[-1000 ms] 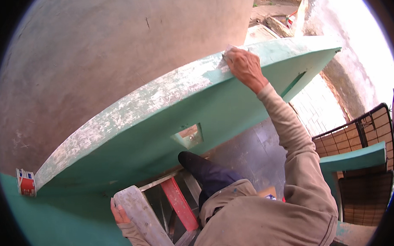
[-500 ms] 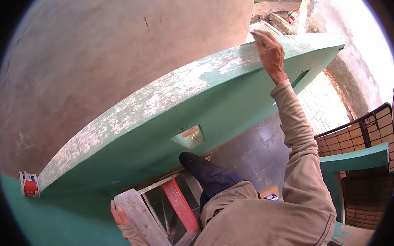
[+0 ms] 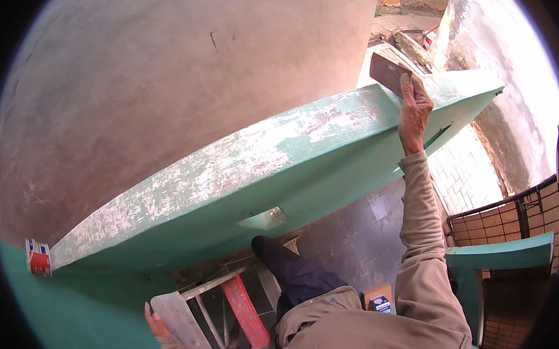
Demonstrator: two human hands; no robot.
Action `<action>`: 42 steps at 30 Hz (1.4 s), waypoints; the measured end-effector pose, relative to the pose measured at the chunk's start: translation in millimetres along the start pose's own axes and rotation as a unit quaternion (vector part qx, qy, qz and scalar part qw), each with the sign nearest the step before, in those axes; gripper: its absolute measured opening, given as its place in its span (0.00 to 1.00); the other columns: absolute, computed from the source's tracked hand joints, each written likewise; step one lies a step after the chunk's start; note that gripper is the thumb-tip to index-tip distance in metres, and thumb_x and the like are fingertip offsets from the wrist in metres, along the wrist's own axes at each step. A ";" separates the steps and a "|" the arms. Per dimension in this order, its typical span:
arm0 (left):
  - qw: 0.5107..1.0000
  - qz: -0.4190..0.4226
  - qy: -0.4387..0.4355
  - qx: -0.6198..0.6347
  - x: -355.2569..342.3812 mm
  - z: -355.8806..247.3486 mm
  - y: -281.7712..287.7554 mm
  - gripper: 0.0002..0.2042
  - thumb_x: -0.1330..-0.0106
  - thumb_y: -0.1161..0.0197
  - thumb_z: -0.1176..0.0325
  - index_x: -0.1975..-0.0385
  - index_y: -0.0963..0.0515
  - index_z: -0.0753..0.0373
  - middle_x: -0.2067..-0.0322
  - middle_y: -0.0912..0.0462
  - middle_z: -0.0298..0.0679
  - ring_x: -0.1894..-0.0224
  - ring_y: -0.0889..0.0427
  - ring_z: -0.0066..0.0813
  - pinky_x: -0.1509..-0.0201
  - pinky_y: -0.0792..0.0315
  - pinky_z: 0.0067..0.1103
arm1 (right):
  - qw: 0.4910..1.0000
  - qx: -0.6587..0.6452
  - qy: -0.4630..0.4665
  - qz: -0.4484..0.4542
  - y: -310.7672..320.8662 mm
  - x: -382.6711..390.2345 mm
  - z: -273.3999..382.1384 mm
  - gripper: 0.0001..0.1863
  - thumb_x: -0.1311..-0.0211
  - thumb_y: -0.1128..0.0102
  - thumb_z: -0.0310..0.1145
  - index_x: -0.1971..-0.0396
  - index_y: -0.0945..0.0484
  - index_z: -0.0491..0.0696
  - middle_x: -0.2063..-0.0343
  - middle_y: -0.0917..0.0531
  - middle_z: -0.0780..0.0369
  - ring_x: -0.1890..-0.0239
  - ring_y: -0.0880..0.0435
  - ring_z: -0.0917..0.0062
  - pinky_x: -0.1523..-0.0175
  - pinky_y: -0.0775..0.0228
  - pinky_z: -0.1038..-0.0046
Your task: The person sands a green-painted wall ledge with a sanding block, then wipes the surface with a cloth. They pick up a paint bucket and stir the paint with a brush, preparing to paint the wall.
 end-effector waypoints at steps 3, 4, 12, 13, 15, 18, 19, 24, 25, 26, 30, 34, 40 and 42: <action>0.997 -0.068 0.031 -0.005 4.4 -46.8 -34.5 0.28 0.27 0.57 0.55 0.33 0.42 0.67 0.42 0.31 0.47 0.43 0.29 0.36 0.37 0.35 0.30 | 1.000 0.004 -0.002 -0.011 3.0 1.1 0.2 0.17 0.30 0.44 0.34 0.50 0.21 0.38 0.55 0.17 0.62 0.53 0.22 0.82 0.46 0.32 0.80; 0.997 -0.067 0.028 -0.020 3.4 -51.8 -36.8 0.28 0.27 0.58 0.55 0.33 0.42 0.67 0.43 0.30 0.47 0.43 0.29 0.36 0.37 0.36 0.29 | 1.000 0.003 -0.003 -0.012 4.2 -0.2 -2.3 0.17 0.30 0.43 0.34 0.50 0.21 0.37 0.56 0.16 0.62 0.54 0.22 0.83 0.47 0.32 0.82; 0.996 -0.056 0.003 -0.069 6.4 -32.5 -23.4 0.26 0.28 0.51 0.63 0.33 0.42 0.69 0.40 0.31 0.48 0.40 0.31 0.34 0.34 0.40 0.27 | 0.998 0.048 -0.035 -0.017 3.6 2.1 -0.2 0.19 0.31 0.42 0.38 0.51 0.20 0.37 0.60 0.15 0.60 0.59 0.21 0.81 0.52 0.30 0.80; 0.995 -0.060 0.002 -0.083 6.6 -30.7 -22.4 0.26 0.29 0.50 0.65 0.33 0.42 0.69 0.39 0.32 0.48 0.39 0.32 0.34 0.33 0.41 0.27 | 0.997 0.064 -0.046 -0.016 3.3 3.3 2.0 0.20 0.31 0.42 0.39 0.50 0.21 0.36 0.60 0.15 0.60 0.60 0.20 0.81 0.53 0.29 0.80; 0.992 -0.070 -0.006 -0.104 3.4 -26.4 -22.3 0.27 0.30 0.46 0.68 0.34 0.41 0.70 0.38 0.33 0.49 0.37 0.34 0.35 0.31 0.43 0.27 | 0.997 0.071 -0.037 -0.006 7.6 -4.5 -6.0 0.22 0.32 0.40 0.41 0.49 0.21 0.36 0.59 0.15 0.58 0.58 0.19 0.79 0.51 0.29 0.79; 0.984 -0.078 -0.021 -0.158 8.1 -42.0 -33.2 0.28 0.32 0.43 0.69 0.34 0.41 0.70 0.37 0.34 0.49 0.35 0.36 0.35 0.30 0.45 0.28 | 0.997 0.073 -0.034 0.007 1.9 2.8 0.6 0.23 0.33 0.39 0.41 0.50 0.21 0.35 0.58 0.15 0.57 0.55 0.19 0.78 0.49 0.29 0.78; 0.984 -0.080 -0.005 -0.161 9.1 -46.9 -35.6 0.28 0.32 0.43 0.69 0.34 0.41 0.70 0.37 0.35 0.48 0.35 0.36 0.36 0.30 0.45 0.28 | 0.997 0.074 -0.032 0.014 0.6 4.3 0.9 0.23 0.33 0.39 0.41 0.50 0.22 0.35 0.58 0.15 0.57 0.55 0.19 0.78 0.48 0.29 0.78; 0.984 -0.083 0.002 -0.160 10.1 -52.2 -38.1 0.29 0.33 0.43 0.71 0.34 0.42 0.70 0.36 0.36 0.49 0.34 0.37 0.36 0.30 0.45 0.28 | 0.996 0.081 -0.009 0.025 -0.8 -0.6 -0.4 0.22 0.33 0.39 0.40 0.49 0.22 0.35 0.57 0.15 0.58 0.54 0.19 0.78 0.46 0.30 0.78; 0.984 -0.086 0.005 -0.158 9.1 -53.6 -37.1 0.28 0.33 0.43 0.71 0.33 0.42 0.70 0.36 0.36 0.48 0.34 0.37 0.36 0.30 0.45 0.28 | 0.997 0.073 -0.011 0.020 -1.3 1.4 -0.3 0.22 0.33 0.39 0.39 0.49 0.22 0.35 0.57 0.15 0.58 0.54 0.19 0.78 0.46 0.30 0.78; 0.984 -0.088 0.009 -0.154 7.4 -59.3 -41.8 0.28 0.33 0.44 0.72 0.33 0.42 0.69 0.36 0.36 0.48 0.34 0.37 0.36 0.30 0.45 0.28 | 0.998 0.068 -0.012 0.015 1.1 3.1 -1.6 0.22 0.33 0.40 0.39 0.49 0.22 0.35 0.57 0.15 0.58 0.54 0.19 0.78 0.46 0.29 0.78; 0.982 -0.089 -0.006 -0.167 11.3 -50.9 -41.3 0.28 0.32 0.44 0.72 0.32 0.42 0.68 0.36 0.35 0.48 0.35 0.36 0.35 0.30 0.44 0.28 | 0.998 0.056 0.011 0.018 1.7 -3.7 -17.2 0.20 0.33 0.40 0.37 0.50 0.20 0.36 0.57 0.15 0.59 0.55 0.19 0.79 0.49 0.28 0.79; 0.976 -0.103 0.029 -0.191 12.7 -59.6 -46.6 0.28 0.32 0.44 0.72 0.32 0.42 0.68 0.37 0.33 0.48 0.36 0.34 0.34 0.31 0.42 0.26 | 0.995 0.098 -0.005 0.011 5.4 -3.1 -16.7 0.20 0.37 0.36 0.41 0.55 0.17 0.38 0.60 0.14 0.62 0.60 0.19 0.81 0.55 0.29 0.82; 0.977 -0.092 0.008 -0.190 11.6 -45.4 -36.2 0.27 0.31 0.44 0.71 0.33 0.41 0.68 0.38 0.33 0.47 0.37 0.33 0.32 0.32 0.41 0.25 | 0.998 0.066 -0.004 0.015 1.7 3.7 -9.7 0.21 0.38 0.35 0.41 0.55 0.17 0.38 0.60 0.14 0.61 0.60 0.19 0.79 0.53 0.29 0.79; 0.972 -0.091 0.012 -0.217 11.1 -48.9 -34.3 0.27 0.31 0.45 0.70 0.33 0.41 0.68 0.37 0.33 0.47 0.37 0.33 0.32 0.32 0.41 0.25 | 0.993 0.116 0.016 0.003 6.1 1.1 -13.4 0.20 0.37 0.37 0.40 0.55 0.18 0.37 0.59 0.15 0.60 0.59 0.18 0.77 0.52 0.28 0.77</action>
Point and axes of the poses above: each hand's wrist, its own x-axis away from the middle knuckle, its own y-axis out of the back of the hand, z = x × y, the point moved 5 cm from there along -x, towards the middle knuckle
